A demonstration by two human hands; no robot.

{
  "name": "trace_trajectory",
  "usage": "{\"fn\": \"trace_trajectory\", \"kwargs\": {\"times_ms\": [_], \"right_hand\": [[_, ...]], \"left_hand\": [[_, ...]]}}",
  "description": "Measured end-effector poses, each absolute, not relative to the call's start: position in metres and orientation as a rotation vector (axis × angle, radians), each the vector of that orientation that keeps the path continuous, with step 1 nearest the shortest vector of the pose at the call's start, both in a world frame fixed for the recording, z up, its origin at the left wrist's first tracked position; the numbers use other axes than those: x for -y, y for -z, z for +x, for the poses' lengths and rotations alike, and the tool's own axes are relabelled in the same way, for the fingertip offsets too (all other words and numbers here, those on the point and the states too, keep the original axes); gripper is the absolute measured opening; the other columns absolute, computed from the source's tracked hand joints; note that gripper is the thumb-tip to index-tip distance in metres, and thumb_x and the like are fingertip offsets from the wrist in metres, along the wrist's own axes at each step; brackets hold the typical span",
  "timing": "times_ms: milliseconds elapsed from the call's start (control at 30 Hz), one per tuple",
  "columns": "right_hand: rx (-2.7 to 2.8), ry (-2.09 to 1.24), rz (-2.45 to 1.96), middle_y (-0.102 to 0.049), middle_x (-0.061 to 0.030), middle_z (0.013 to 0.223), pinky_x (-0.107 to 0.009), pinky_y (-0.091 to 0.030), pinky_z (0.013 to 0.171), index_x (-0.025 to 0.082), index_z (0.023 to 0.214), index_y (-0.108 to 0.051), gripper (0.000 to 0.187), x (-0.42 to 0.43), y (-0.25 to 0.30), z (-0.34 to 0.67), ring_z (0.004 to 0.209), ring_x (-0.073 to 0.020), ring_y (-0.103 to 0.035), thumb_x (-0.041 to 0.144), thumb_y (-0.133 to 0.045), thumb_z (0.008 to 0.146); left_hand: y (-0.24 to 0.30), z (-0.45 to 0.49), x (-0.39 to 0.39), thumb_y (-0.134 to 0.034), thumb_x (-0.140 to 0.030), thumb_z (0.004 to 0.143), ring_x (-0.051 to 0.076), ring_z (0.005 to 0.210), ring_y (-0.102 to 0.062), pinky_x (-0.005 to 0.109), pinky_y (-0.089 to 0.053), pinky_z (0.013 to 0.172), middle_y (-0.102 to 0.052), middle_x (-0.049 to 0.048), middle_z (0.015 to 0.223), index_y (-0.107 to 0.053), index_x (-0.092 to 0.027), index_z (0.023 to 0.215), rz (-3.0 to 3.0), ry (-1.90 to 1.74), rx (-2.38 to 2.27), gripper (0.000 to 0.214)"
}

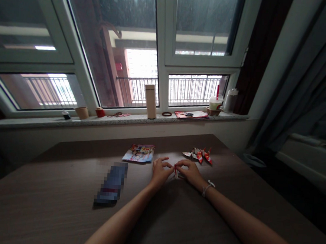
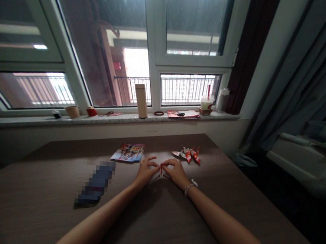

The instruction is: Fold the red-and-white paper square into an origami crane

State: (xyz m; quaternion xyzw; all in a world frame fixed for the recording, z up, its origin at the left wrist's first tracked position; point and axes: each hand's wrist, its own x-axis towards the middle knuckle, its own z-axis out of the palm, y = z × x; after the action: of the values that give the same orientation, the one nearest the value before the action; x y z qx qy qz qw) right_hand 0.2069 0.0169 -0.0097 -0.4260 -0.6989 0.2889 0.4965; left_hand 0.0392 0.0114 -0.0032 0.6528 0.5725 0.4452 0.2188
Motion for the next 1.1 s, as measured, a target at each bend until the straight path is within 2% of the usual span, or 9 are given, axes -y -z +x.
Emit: {"fn": "trace_trajectory", "kwargs": {"times_ms": [167,400,700,933,1100], "right_hand": [[1.649,-0.712,-1.038,-0.073,-0.0059,0.076,-0.037,-0.050,0.084,0.019,0.074,-0.074,0.026,-0.0182,0.0120,0.2069,0.081,-0.0213,-0.066,0.045,-0.069,0.075],[1.525,-0.893,-1.043,-0.074,-0.0059,0.079,-0.035,-0.053,0.079,0.018,0.076,-0.073,0.035,-0.0161,0.0099,0.2052,0.078,-0.0210,-0.068,0.051,-0.075,0.065],[1.551,-0.827,-1.034,-0.072,-0.0046,0.075,-0.034,-0.052,0.079,0.018,0.070,-0.071,0.027,-0.0135,0.0073,0.2027,0.077,-0.0202,-0.066,0.045,-0.072,0.068],[1.555,-0.801,-1.037,-0.072,-0.0049,0.075,-0.037,-0.051,0.085,0.021,0.068,-0.072,0.026,-0.0138,0.0065,0.2039,0.087,-0.0240,-0.067,0.046,-0.073,0.068],[1.515,-0.857,-1.052,-0.071,-0.0045,0.077,-0.035,-0.051,0.082,0.019,0.071,-0.072,0.027,-0.0157,0.0063,0.2079,0.082,-0.0220,-0.066,0.046,-0.073,0.068]], "left_hand": [[0.0012,0.0386,-0.0095,-0.077,-0.023,0.069,0.026,0.122,-0.048,0.045,-0.031,0.111,-0.064,0.0037,0.119,-0.074,-0.025,0.070,1.848,-1.240,-1.574,0.004],[0.0004,0.0390,-0.0091,-0.077,-0.026,0.070,0.026,0.121,-0.049,0.046,-0.032,0.110,-0.063,0.0038,0.119,-0.074,-0.025,0.071,1.834,-1.242,-1.568,0.003],[-0.0016,0.0392,-0.0098,-0.078,-0.022,0.068,0.026,0.120,-0.051,0.043,-0.034,0.107,-0.063,0.0035,0.117,-0.075,-0.026,0.072,1.828,-1.242,-1.576,0.007],[0.0011,0.0394,-0.0088,-0.076,-0.024,0.071,0.025,0.122,-0.050,0.044,-0.031,0.110,-0.063,0.0020,0.119,-0.073,-0.027,0.075,1.862,-1.238,-1.565,0.006],[0.0004,0.0362,-0.0089,-0.073,-0.028,0.076,0.024,0.122,-0.049,0.044,-0.031,0.110,-0.062,0.0023,0.122,-0.075,-0.029,0.082,1.897,-1.242,-1.526,0.007]]}}
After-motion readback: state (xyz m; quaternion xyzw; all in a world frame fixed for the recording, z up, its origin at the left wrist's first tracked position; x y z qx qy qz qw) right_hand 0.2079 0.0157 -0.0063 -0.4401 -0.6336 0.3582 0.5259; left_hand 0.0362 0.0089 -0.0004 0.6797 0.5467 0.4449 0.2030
